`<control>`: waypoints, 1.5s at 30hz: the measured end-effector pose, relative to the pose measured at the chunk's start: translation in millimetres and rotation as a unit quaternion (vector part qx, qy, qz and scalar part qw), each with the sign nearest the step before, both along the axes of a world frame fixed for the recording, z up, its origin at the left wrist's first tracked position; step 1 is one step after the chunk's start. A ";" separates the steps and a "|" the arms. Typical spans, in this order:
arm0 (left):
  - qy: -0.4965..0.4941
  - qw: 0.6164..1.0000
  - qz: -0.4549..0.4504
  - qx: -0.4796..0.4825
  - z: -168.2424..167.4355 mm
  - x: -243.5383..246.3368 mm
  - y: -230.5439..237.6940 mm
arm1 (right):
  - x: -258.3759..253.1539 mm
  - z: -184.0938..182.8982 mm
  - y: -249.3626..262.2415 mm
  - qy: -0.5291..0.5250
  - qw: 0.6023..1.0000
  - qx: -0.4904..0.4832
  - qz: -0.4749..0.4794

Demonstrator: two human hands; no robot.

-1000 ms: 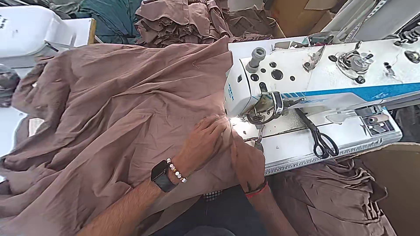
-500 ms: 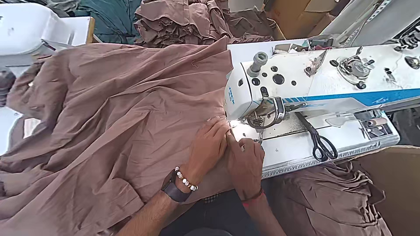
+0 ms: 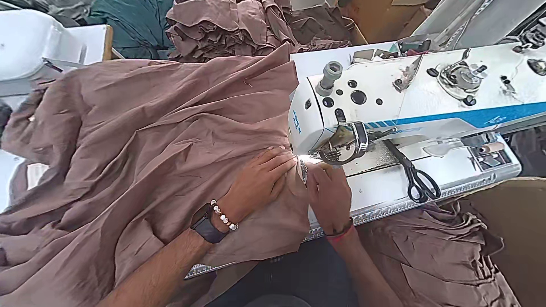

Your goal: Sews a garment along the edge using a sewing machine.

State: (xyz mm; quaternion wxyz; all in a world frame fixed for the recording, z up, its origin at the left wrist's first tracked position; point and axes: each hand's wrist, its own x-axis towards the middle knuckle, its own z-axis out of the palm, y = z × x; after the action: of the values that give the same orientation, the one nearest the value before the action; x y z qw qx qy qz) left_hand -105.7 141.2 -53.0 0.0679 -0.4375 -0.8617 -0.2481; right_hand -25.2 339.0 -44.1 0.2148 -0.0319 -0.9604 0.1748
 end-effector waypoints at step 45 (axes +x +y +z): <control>0.094 0.992 0.045 -0.073 5.4 11.5 1.9 | 74.6 38.2 -47.7 -0.148 0.924 -0.346 -0.066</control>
State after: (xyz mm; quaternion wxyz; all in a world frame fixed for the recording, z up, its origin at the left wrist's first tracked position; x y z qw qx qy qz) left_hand -94.3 143.1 -47.6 0.1275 -0.4230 -0.8862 -0.1394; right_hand 49.5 291.2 -5.9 0.0570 -0.1934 -0.8564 0.4753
